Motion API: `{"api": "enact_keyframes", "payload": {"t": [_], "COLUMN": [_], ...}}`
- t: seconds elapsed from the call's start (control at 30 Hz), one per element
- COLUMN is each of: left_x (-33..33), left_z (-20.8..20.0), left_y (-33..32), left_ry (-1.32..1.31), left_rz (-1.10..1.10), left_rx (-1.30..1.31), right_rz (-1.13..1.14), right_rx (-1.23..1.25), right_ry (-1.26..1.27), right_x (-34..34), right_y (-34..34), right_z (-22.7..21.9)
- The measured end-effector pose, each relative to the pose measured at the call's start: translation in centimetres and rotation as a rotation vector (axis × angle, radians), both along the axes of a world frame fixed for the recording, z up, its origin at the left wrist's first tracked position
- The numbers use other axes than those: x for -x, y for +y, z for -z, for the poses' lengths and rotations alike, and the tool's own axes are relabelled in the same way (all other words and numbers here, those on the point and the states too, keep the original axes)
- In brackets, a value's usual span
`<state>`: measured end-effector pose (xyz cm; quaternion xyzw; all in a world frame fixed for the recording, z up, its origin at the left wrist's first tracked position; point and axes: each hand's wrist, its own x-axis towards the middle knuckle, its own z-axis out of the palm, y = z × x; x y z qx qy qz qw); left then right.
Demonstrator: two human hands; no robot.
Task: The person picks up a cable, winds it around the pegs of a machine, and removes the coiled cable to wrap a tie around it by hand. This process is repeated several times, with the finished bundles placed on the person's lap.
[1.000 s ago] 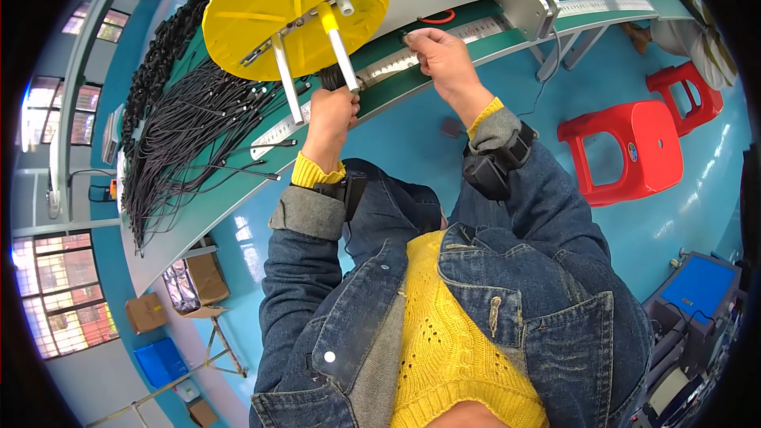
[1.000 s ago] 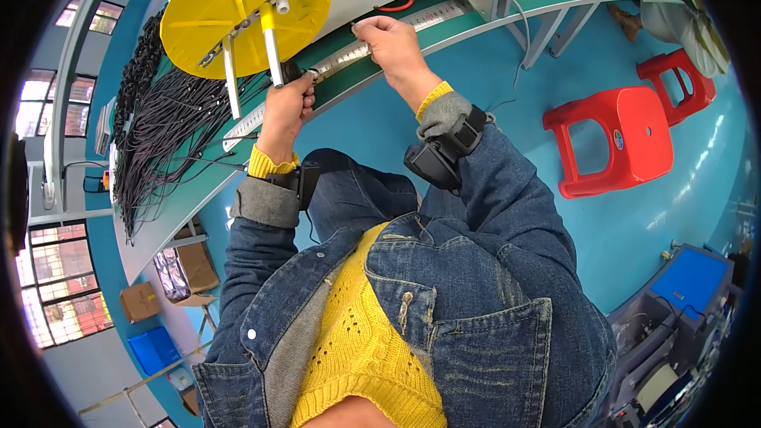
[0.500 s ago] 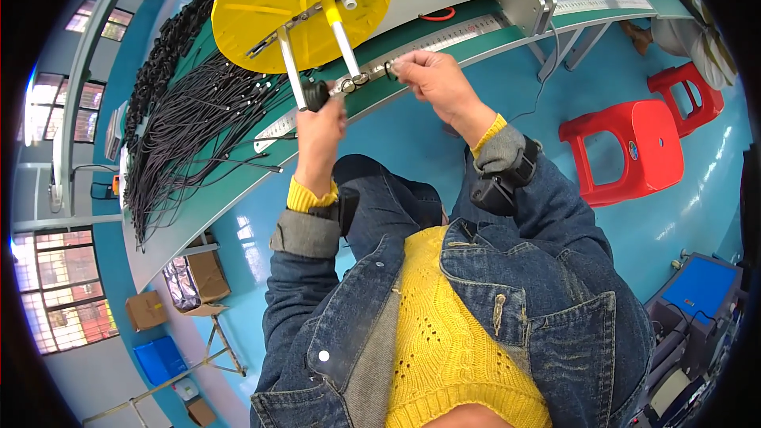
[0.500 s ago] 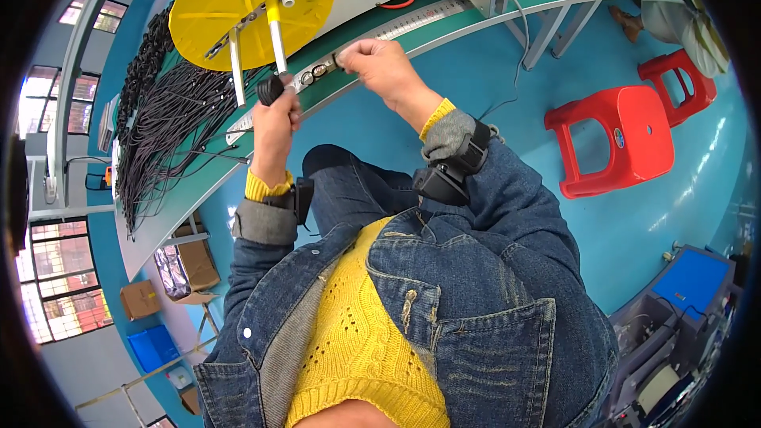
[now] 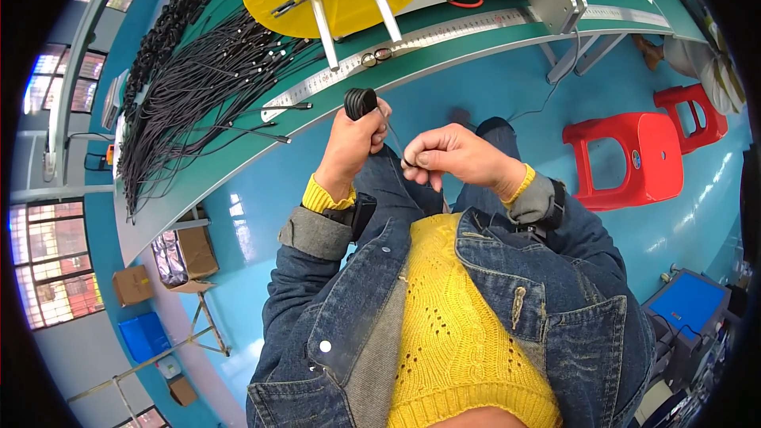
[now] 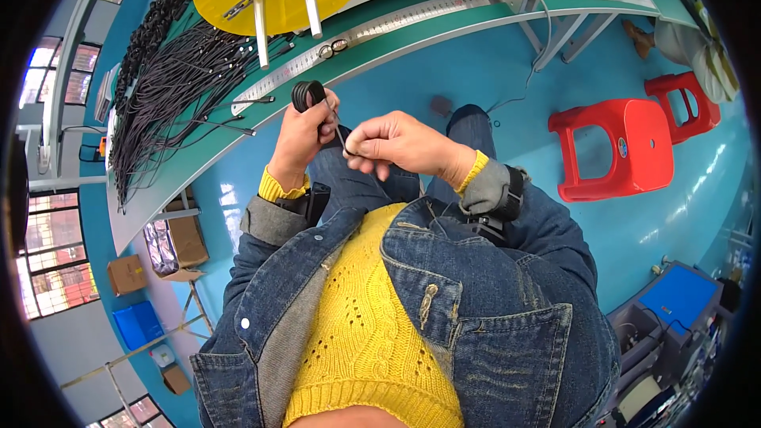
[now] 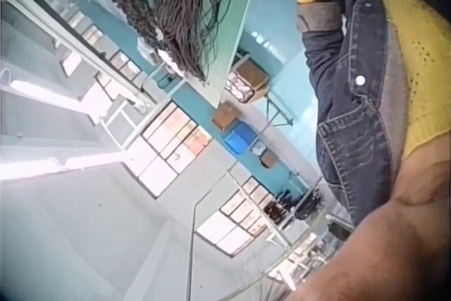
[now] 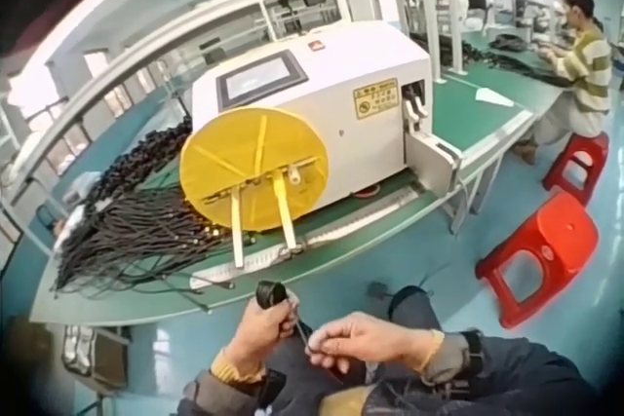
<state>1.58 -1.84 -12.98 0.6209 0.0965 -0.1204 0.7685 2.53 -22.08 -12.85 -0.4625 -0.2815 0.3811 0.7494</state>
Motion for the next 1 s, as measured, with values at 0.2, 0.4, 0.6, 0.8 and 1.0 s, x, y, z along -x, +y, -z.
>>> {"api": "enact_keyframes", "payload": {"t": [0.2,0.4,0.6,0.8,1.0], "left_x": [1.7,2.1,2.0,2.9,2.7], "left_z": [-0.4,-1.8,-0.5,-0.4,-0.5], "left_y": [-1.9,-2.9,-3.5,-1.9,-2.9], "left_ry": [0.031,0.160,0.028,0.105,0.080], "left_rz": [0.202,0.305,0.274,0.264,0.330], "left_rx": [-0.082,-0.278,-0.365,0.006,-0.235], "right_rz": [0.076,0.237,0.126,-0.028,0.326], "right_rx": [0.426,0.534,0.599,0.278,0.593], "right_ry": [-0.016,-0.910,-1.084,0.146,-0.476], "right_x": [-2.8,-3.5,-3.4,-3.0,-2.6], "right_y": [-1.5,-0.7,1.6,0.2,0.8], "right_z": [-1.4,-3.6,-1.3,1.5,0.2]}}
